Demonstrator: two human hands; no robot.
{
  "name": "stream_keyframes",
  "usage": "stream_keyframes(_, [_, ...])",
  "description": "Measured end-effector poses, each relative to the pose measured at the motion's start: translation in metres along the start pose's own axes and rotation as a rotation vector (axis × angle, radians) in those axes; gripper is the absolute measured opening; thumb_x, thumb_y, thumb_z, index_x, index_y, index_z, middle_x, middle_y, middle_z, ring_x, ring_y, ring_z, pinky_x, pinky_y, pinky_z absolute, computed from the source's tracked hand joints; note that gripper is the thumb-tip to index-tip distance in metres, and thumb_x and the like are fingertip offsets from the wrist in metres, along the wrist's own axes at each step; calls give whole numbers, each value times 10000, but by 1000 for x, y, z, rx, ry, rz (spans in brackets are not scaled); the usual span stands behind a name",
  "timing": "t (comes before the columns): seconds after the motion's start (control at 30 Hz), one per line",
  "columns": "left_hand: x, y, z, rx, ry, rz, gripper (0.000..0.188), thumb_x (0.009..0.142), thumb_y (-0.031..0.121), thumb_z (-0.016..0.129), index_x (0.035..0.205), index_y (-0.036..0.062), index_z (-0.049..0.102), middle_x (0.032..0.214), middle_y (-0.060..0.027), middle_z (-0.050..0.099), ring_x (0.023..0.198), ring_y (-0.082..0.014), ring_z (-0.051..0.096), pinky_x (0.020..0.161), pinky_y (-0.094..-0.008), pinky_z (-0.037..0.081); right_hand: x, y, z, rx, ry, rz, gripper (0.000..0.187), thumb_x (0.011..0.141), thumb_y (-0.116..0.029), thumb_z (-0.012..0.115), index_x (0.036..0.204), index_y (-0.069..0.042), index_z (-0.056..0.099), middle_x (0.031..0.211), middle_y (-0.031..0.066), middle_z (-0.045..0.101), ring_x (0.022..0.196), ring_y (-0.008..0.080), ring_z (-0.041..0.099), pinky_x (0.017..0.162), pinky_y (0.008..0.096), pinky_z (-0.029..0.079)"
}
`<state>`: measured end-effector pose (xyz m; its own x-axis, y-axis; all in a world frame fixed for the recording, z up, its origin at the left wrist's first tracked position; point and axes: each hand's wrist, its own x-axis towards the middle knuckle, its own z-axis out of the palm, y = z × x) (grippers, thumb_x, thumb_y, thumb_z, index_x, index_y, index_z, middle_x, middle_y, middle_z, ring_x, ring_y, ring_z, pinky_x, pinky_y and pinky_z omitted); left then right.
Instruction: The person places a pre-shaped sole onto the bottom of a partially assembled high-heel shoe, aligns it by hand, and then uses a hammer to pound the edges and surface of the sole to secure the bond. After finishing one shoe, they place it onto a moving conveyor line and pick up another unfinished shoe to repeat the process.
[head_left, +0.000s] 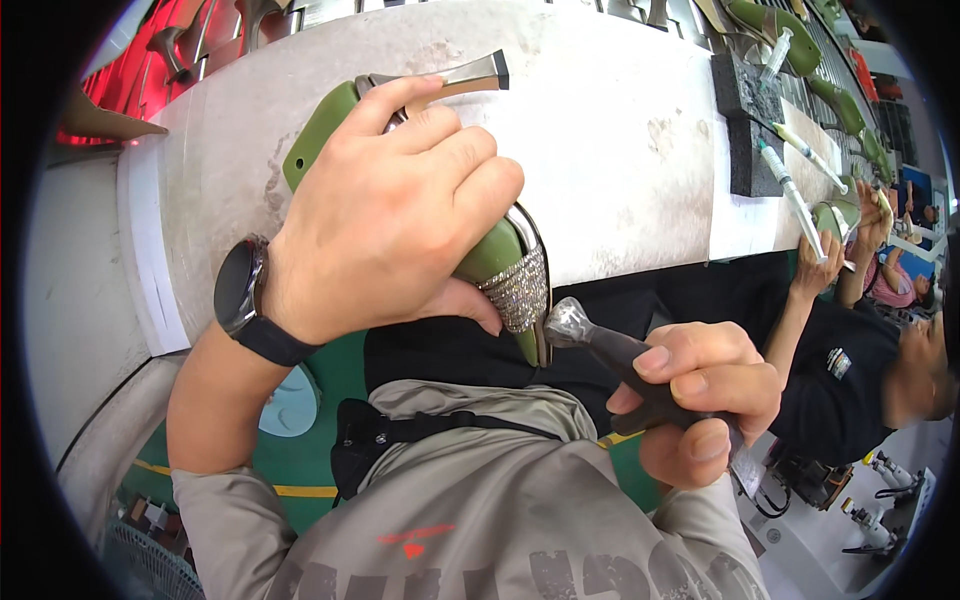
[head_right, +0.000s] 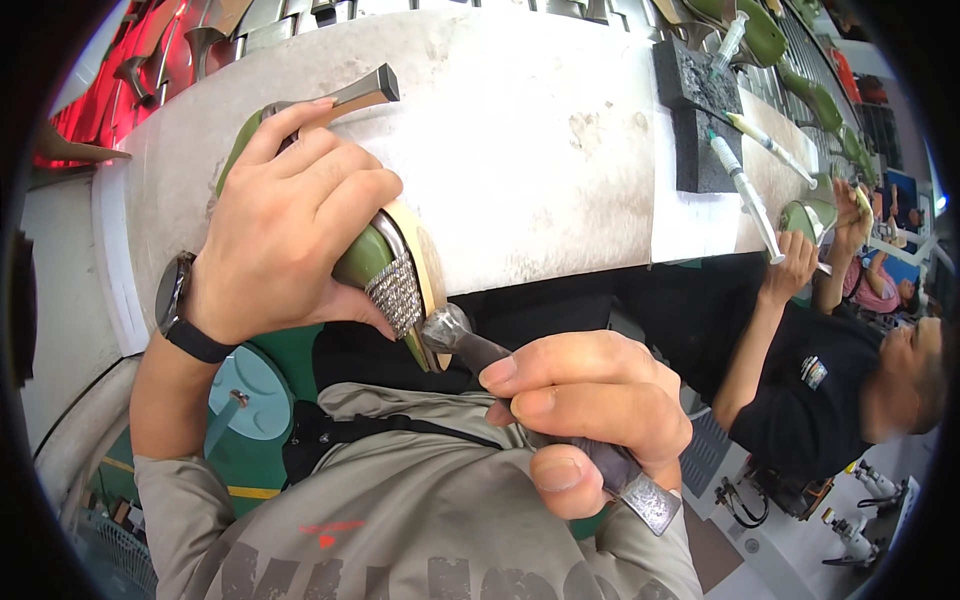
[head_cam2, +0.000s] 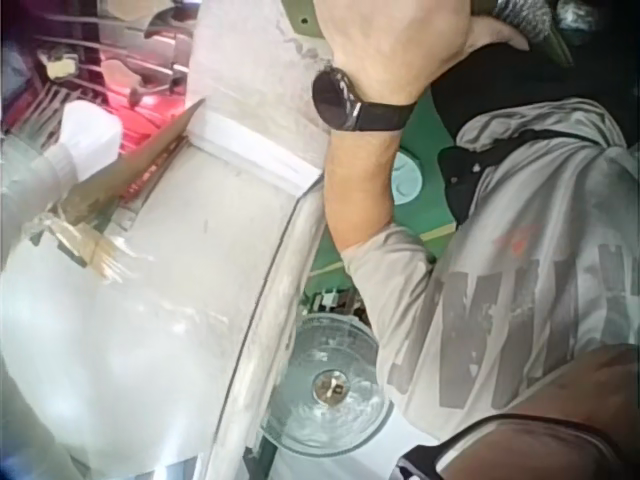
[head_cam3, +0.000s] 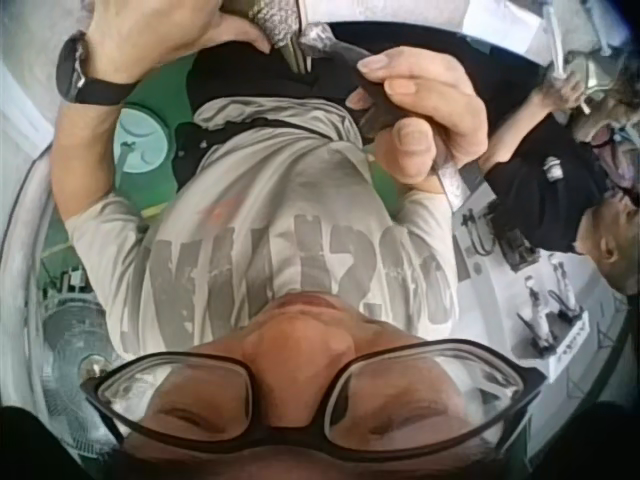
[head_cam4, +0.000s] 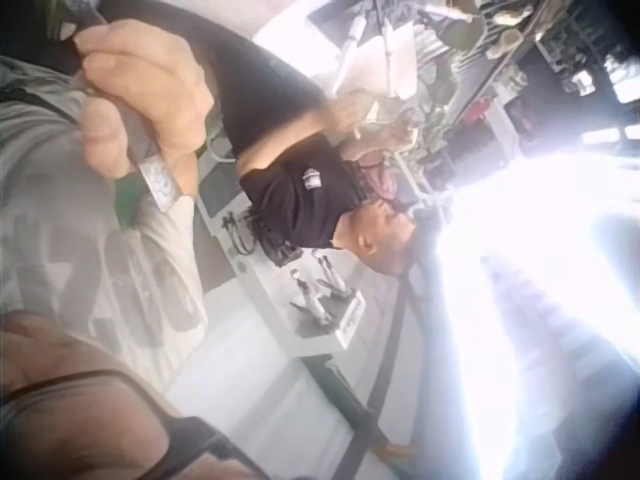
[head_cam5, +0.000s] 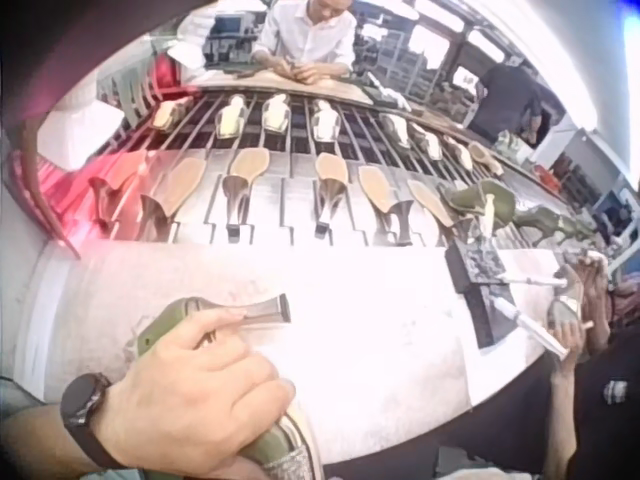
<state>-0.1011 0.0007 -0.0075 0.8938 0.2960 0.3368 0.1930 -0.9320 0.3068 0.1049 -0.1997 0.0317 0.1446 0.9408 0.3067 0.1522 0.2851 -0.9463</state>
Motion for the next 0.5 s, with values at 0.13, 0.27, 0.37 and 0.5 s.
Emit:
stream_keyframes(0.13, [2, 1, 3, -18, 18, -15, 817, 506, 609, 829, 1082, 59, 645, 968, -59, 669, 952, -288, 660, 1127, -537, 430, 22, 2, -4, 23, -10, 18, 237, 988, -192, 728, 1052, 17, 634, 1007, 244, 727, 724, 200, 736, 633, 312, 633])
stream_keyframes(0.27, [1, 2, -1, -1, -26, -15, 798, 517, 610, 821, 1069, 60, 649, 962, -56, 673, 942, -282, 663, 1124, -538, 432, 58, -5, -7, -32, -181, 135, 407, 1014, -418, 691, 981, -23, 594, 935, 245, 712, 532, 148, 623, 472, 245, 540])
stream_keyframes(0.37, [1, -2, 1, 2, -36, -14, 792, 529, 612, 825, 1067, 58, 650, 964, -58, 676, 943, -284, 667, 1120, -537, 433, 53, -7, -13, -48, -253, 190, 405, 1017, -428, 683, 1004, -33, 592, 938, 241, 699, 556, 167, 629, 496, 255, 550])
stream_keyframes(0.5, [-2, -3, 2, -6, 6, -9, 783, 557, 612, 841, 1067, 51, 649, 962, -67, 679, 947, -291, 672, 1106, -536, 436, 36, -5, -14, 197, 128, 210, 308, 1056, -281, 607, 1146, 13, 599, 1084, 280, 678, 705, 209, 689, 687, 339, 620])
